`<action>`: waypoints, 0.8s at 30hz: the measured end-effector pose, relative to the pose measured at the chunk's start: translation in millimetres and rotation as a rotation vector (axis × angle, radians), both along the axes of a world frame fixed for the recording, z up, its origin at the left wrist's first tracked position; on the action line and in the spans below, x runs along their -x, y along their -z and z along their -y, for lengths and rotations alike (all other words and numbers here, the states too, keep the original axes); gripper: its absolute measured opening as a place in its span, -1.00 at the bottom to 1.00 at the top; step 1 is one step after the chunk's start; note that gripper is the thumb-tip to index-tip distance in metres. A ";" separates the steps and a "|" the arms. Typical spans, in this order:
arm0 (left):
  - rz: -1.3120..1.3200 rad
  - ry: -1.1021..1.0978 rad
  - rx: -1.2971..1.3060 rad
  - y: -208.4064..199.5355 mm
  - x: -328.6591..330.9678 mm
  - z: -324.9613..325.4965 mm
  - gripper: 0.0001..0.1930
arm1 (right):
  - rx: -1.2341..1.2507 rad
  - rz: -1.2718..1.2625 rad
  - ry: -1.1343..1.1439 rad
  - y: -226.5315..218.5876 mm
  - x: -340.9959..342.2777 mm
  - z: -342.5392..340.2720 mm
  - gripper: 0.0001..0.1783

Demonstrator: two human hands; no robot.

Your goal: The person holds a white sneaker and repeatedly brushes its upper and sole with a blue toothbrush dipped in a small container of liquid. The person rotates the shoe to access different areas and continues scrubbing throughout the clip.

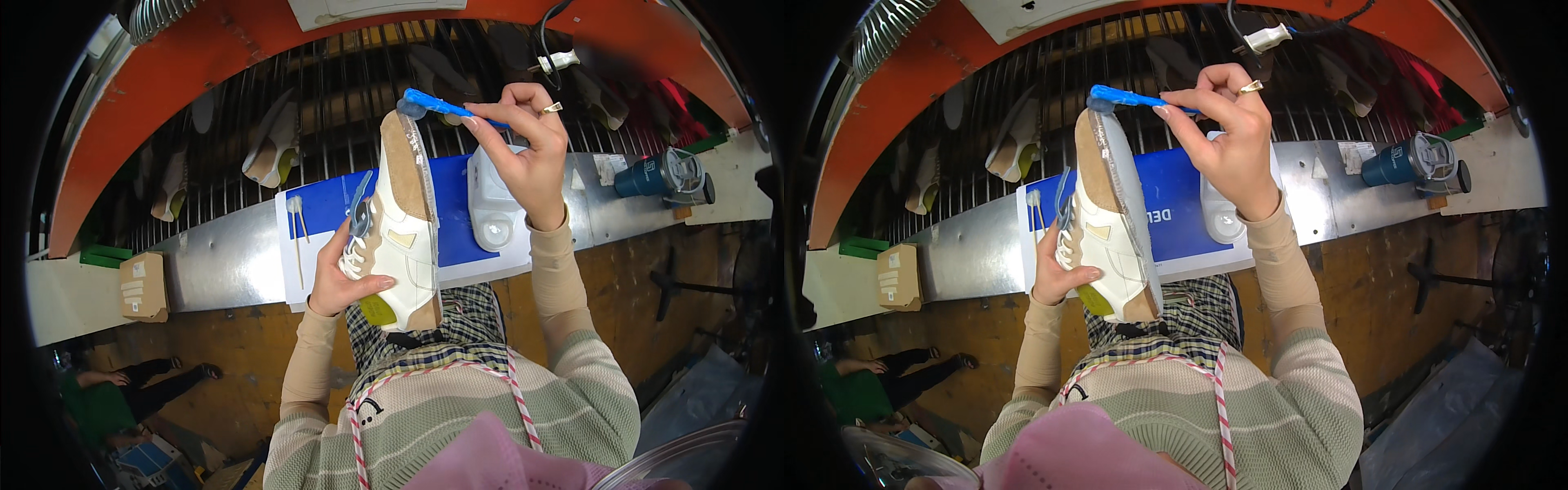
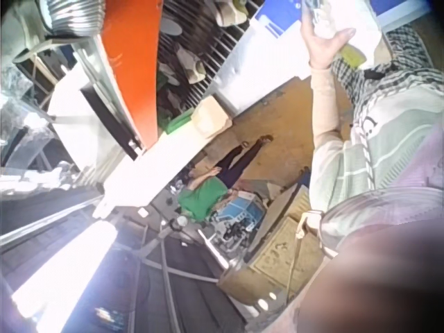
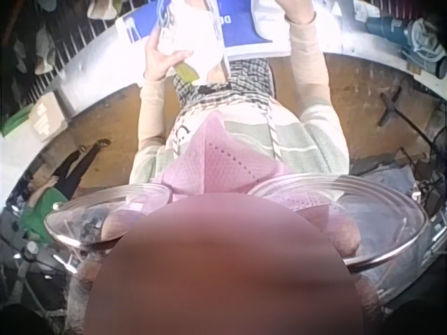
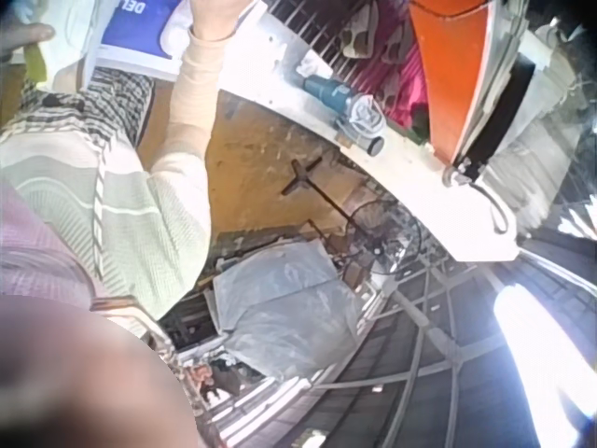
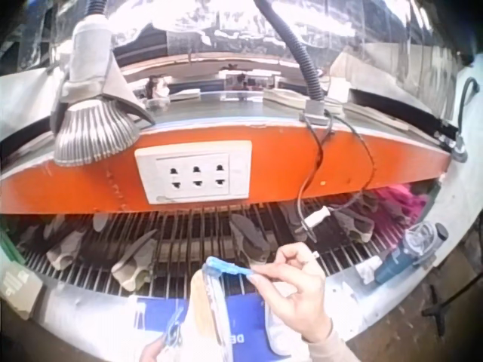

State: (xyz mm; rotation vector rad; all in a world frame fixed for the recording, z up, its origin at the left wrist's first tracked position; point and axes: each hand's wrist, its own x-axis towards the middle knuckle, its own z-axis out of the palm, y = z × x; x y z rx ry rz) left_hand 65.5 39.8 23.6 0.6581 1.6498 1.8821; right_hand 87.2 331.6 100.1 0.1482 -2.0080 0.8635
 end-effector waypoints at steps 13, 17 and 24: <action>0.098 -0.023 -0.080 -6.0 4.4 -0.8 0.01 | -0.047 0.042 -0.205 0.4 -19.7 -6.6 -0.75; 0.157 -0.036 -0.117 -8.3 5.0 -1.7 -0.01 | -0.022 0.072 -0.234 7.0 -25.2 -3.0 -0.74; 0.232 -0.098 -0.159 -13.4 3.0 -7.6 -0.11 | 0.266 0.205 -0.370 22.9 -22.5 5.3 -0.78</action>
